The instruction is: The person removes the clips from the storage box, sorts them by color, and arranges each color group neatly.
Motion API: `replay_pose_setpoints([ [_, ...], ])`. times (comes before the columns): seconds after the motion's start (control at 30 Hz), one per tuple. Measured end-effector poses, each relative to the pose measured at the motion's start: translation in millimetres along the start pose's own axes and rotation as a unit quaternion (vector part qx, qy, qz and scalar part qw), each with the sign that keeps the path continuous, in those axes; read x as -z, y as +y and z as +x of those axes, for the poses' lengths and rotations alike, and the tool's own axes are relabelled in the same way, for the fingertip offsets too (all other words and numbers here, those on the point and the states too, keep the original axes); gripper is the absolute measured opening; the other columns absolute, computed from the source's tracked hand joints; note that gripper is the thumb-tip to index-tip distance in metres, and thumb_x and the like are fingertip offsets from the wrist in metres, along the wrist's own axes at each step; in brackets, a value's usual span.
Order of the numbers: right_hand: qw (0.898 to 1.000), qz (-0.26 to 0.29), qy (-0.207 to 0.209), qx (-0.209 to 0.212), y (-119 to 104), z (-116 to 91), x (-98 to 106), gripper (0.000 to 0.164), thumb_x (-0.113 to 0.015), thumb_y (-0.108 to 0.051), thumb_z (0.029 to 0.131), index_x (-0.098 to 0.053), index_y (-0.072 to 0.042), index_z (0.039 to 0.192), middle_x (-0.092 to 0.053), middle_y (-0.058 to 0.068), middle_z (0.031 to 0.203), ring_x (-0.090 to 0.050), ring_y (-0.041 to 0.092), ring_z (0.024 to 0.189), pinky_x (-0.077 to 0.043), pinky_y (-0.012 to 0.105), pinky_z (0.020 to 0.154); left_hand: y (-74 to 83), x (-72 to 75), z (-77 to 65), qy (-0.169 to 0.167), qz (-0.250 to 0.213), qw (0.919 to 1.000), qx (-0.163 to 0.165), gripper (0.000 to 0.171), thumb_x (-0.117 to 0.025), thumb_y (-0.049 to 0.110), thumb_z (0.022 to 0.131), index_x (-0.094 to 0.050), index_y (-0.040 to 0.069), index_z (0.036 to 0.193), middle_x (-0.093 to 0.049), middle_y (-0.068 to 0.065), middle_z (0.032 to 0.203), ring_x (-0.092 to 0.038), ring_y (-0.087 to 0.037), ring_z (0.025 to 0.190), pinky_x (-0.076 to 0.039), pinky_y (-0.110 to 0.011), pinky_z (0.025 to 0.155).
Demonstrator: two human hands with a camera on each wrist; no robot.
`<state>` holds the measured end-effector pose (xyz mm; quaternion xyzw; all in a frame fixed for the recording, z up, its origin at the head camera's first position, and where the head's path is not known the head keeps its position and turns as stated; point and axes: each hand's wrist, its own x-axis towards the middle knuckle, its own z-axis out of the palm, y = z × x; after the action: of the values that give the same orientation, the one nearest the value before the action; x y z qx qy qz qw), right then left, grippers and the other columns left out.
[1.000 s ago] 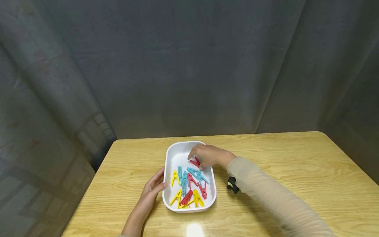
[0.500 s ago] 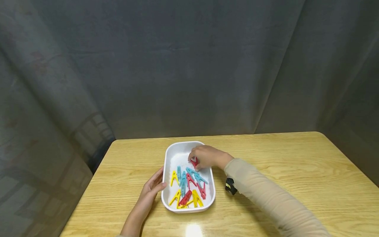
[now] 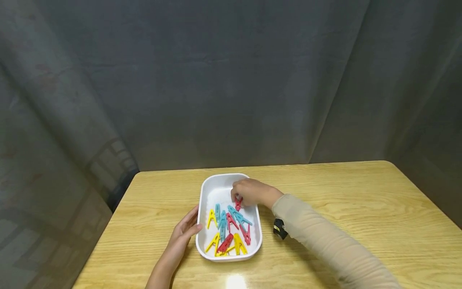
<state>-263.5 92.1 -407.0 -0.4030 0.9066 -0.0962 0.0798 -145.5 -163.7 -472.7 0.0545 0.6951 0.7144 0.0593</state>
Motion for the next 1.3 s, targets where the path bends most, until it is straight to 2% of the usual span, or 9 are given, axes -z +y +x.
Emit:
replay_pose_setpoints([
  [0.2, 1.0, -0.006, 0.021, 0.016, 3, 0, 1, 0.01, -0.082, -0.013, 0.082, -0.074, -0.017, 0.088, -0.059, -0.002, 0.089, -0.052, 0.01, 0.081, -0.049, 0.026, 0.08, 1.7, -0.3, 1.2, -0.003, 0.0, 1.0, -0.004, 0.061, -0.059, 0.01, 0.095, -0.037, 0.002, 0.151, -0.034, -0.016, 0.156, -0.029, -0.034, 0.144, -0.017, -0.051, 0.116],
  [0.4, 0.997, 0.042, 0.057, 0.027, 4, -2, 1, 0.01, -0.078, -0.013, 0.085, -0.073, -0.014, 0.093, -0.066, -0.001, 0.092, -0.057, 0.016, 0.087, -0.05, 0.03, 0.084, 1.6, 1.0, 0.0, -0.002, -0.003, 1.0, -0.004, 0.061, -0.058, 0.008, 0.095, -0.037, 0.001, 0.151, -0.034, -0.017, 0.156, -0.029, -0.035, 0.144, -0.017, -0.051, 0.116],
  [0.7, 0.992, 0.059, 0.111, 0.027, 3, -11, 1, 0.015, -0.077, -0.02, 0.087, -0.073, -0.015, 0.101, -0.067, -0.007, 0.098, -0.061, 0.016, 0.093, -0.051, 0.031, 0.087, 2.6, 1.4, -1.3, -0.001, -0.001, 1.0, 0.0, 0.061, -0.059, 0.01, 0.095, -0.037, 0.002, 0.151, -0.034, -0.016, 0.157, -0.029, -0.034, 0.144, -0.017, -0.051, 0.116],
  [0.9, 0.982, 0.07, 0.172, 0.033, 2, -28, 4, 0.018, -0.078, -0.019, 0.087, -0.073, -0.017, 0.104, -0.068, -0.007, 0.101, -0.062, 0.016, 0.094, -0.052, 0.034, 0.087, 2.2, 0.9, -2.1, -0.001, -0.003, 1.0, 0.004, 0.061, -0.059, 0.009, 0.095, -0.036, 0.002, 0.151, -0.033, -0.015, 0.157, -0.029, -0.034, 0.144, -0.018, -0.05, 0.116],
  [1.2, 0.965, 0.082, 0.249, 0.005, 6, -58, 9, 0.022, -0.078, -0.02, 0.086, -0.073, -0.018, 0.107, -0.069, -0.01, 0.103, -0.062, 0.011, 0.098, -0.053, 0.035, 0.089, 3.0, -4.2, -2.9, -0.003, -0.011, 0.9999, 0.009, 0.062, -0.061, 0.013, 0.095, -0.037, 0.005, 0.152, -0.034, -0.014, 0.157, -0.029, -0.033, 0.144, -0.017, -0.053, 0.117],
  [1.3, 0.959, 0.09, 0.27, -0.008, 8, -67, 10, 0.021, -0.079, -0.02, 0.086, -0.073, -0.018, 0.107, -0.07, -0.009, 0.103, -0.063, 0.013, 0.095, -0.053, 0.032, 0.081, 3.4, -6.6, -1.2, -0.005, -0.01, 0.9999, 0.004, 0.062, -0.061, 0.013, 0.095, -0.038, 0.006, 0.152, -0.034, -0.013, 0.157, -0.029, -0.034, 0.144, -0.016, -0.053, 0.117],
])
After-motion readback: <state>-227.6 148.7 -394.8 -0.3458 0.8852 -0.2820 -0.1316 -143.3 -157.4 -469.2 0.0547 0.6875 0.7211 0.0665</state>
